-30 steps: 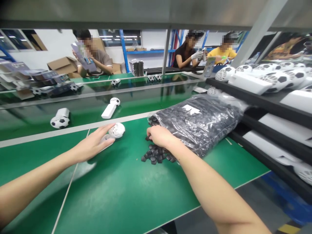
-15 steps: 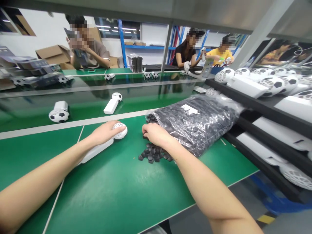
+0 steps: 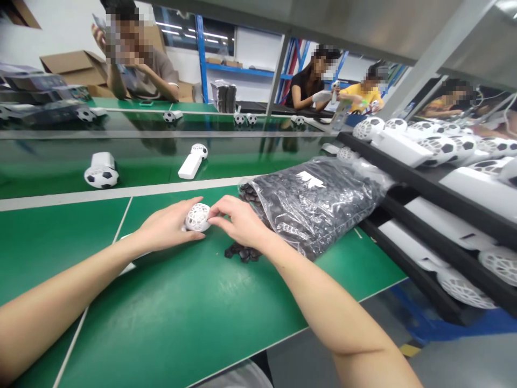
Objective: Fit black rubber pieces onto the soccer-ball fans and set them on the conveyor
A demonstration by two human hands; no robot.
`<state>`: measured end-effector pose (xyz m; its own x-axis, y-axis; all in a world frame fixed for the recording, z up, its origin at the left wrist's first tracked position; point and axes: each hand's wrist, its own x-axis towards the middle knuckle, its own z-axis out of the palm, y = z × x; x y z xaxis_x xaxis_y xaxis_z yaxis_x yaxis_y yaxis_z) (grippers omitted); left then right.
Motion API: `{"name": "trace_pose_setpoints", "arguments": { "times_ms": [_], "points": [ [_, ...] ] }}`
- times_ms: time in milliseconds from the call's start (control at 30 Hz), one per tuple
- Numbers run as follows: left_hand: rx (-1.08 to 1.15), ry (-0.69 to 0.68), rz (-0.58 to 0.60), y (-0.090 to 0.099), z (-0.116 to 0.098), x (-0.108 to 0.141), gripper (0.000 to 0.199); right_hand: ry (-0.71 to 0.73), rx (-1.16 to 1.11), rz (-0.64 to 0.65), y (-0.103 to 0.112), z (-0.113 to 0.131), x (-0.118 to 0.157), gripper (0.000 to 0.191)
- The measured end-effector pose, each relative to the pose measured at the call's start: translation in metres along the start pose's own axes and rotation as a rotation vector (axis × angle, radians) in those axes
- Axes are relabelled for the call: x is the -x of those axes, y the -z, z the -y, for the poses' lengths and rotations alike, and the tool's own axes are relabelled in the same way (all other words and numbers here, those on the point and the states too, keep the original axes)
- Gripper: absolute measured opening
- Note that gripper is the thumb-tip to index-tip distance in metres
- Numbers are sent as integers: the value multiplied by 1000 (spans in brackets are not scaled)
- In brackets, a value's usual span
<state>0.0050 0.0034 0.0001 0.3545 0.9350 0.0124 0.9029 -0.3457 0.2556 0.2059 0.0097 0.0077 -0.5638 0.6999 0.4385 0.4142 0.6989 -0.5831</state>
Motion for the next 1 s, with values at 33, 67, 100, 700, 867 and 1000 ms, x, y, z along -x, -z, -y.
{"name": "trace_pose_setpoints", "arguments": {
  "times_ms": [33,67,100,700,867,1000],
  "points": [
    [9,0,-4,0,0,0,85,3,-40,16,-5,1,1,2],
    [19,0,-6,0,0,-1,85,0,-75,33,-10,2,2,3],
    [29,3,-7,0,1,-1,86,-7,-101,39,-15,2,3,4],
    [169,-7,-25,5,-2,-3,61,-302,-291,-9,-43,-11,1,53],
    [181,5,-41,4,-3,-3,57,-262,-280,20,-45,-14,2,45],
    [160,6,-55,3,-2,-3,59,-258,-273,23,-42,-15,-2,44]
  ]
}}
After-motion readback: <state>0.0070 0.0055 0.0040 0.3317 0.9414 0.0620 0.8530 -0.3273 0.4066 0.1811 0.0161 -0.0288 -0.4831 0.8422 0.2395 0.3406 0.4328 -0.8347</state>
